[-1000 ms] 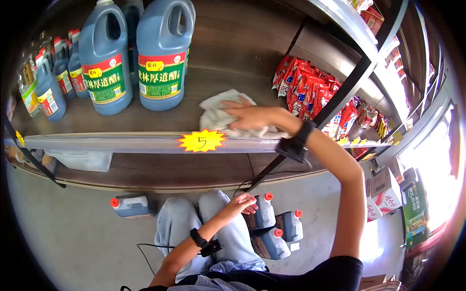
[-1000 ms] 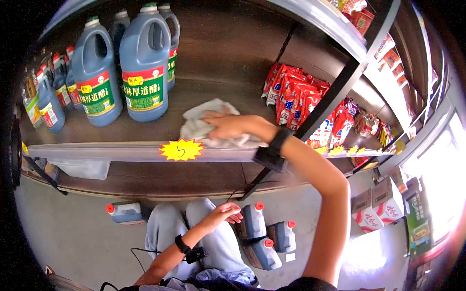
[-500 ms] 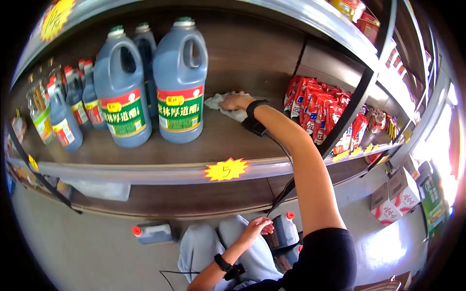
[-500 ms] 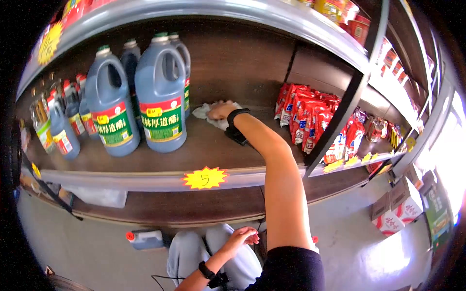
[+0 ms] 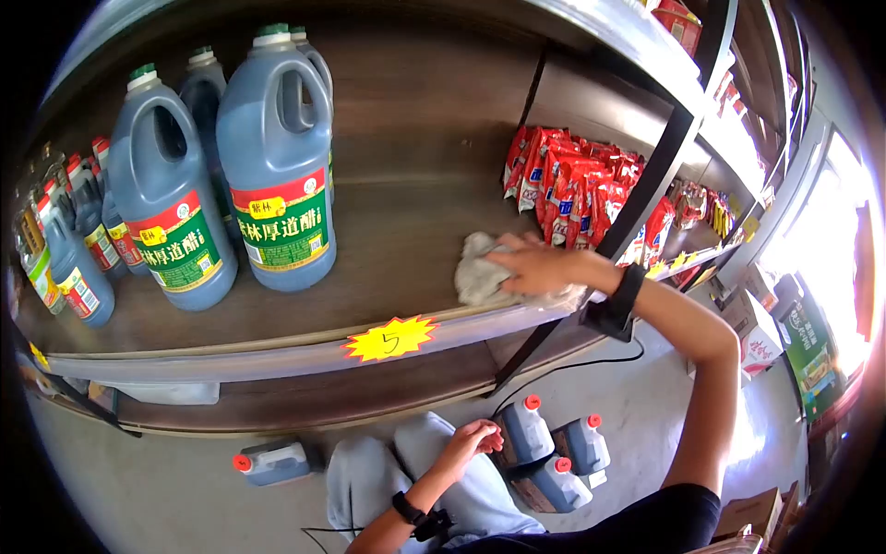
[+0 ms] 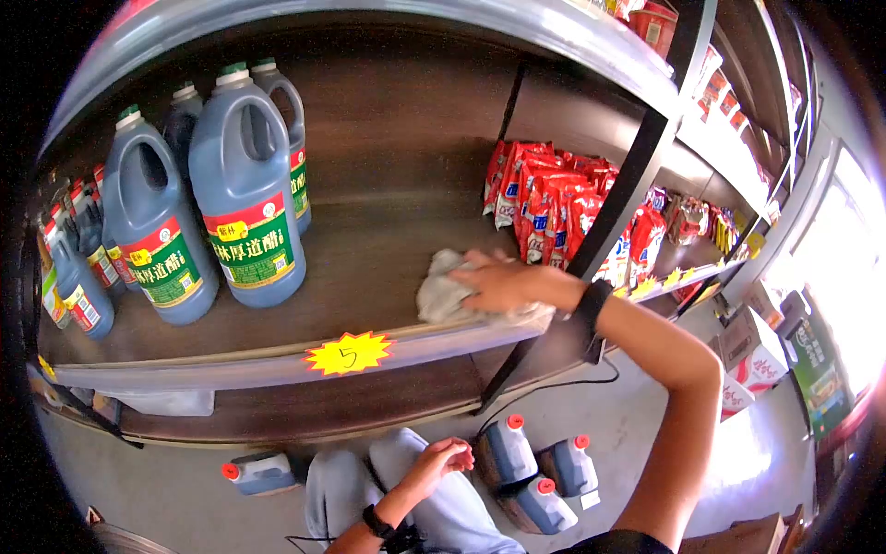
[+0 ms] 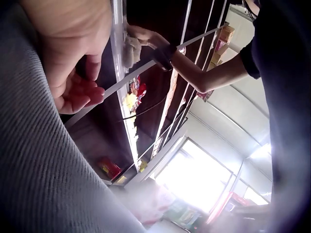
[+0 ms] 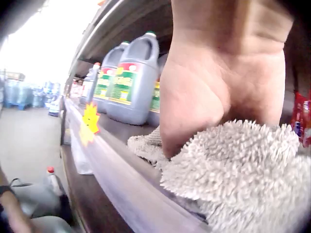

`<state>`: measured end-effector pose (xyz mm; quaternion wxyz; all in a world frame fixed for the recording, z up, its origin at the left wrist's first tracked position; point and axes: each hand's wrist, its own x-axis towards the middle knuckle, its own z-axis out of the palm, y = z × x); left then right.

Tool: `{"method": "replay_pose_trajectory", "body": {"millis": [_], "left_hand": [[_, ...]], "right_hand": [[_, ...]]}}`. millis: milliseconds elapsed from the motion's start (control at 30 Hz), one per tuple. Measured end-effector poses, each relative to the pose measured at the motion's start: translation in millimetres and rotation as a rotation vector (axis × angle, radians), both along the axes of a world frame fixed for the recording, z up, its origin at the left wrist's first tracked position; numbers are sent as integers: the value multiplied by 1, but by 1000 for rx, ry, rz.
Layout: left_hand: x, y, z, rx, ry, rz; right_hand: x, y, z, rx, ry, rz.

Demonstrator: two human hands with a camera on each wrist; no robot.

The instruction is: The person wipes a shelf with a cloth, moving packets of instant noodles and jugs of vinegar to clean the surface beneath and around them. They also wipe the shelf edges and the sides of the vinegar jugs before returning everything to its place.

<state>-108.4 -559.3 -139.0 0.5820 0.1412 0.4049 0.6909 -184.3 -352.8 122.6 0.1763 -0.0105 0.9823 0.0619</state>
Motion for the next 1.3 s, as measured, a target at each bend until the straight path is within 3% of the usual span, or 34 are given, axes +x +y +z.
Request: {"method": "replay_pose_trajectory", "body": {"millis": [133,233,367,500,600,667,767,833,867,900,933,967,1000,1033,1067,1100,1133,1200,1300], "left_hand": [[-4,3,-10,11,-34,39],[-1,11,-14,31,-98,53],[7,23,-14,58,47,23],[5,13,5,106,159,53],[-3,-1,9,197,318,222],[-16,-26,24,202,313,250],[-19,-90,47,256,278,399],[-12,-149,50,170,229,468],[-12,-176,40,172,316,515],[-7,-204,39,48,272,589],[2,-226,47,-130,200,717],[7,-247,47,-226,237,811],[11,-268,43,-327,276,905],[13,-289,28,-369,299,943],[14,-305,13,-414,321,985],[16,-313,8,-425,312,992],[20,-322,4,-510,321,1062],[28,-329,-2,-624,327,1175],[32,-326,-15,-602,321,1172]], "right_hand": [[-9,49,-7,93,30,-140],[-31,52,-5,38,73,-224],[-64,23,-5,-4,162,-284],[-81,7,-24,-64,384,208],[-51,-48,-3,-171,292,250],[-36,-58,2,-243,195,233],[-11,-32,11,-294,133,203],[13,-18,18,-485,139,44],[28,6,12,-599,242,-17],[53,25,6,-642,449,-123],[82,78,-4,-772,573,-243],[117,47,-4,-1080,588,-14],[160,63,-23,-775,793,-208],[173,12,-28,-499,839,-172],[196,1,-41,-655,787,-476],[209,-9,-59,-740,767,-238],[204,-28,-74,-909,684,-194],[190,-50,-111,-956,626,-262],[149,-47,-158,-991,501,-318]]}}
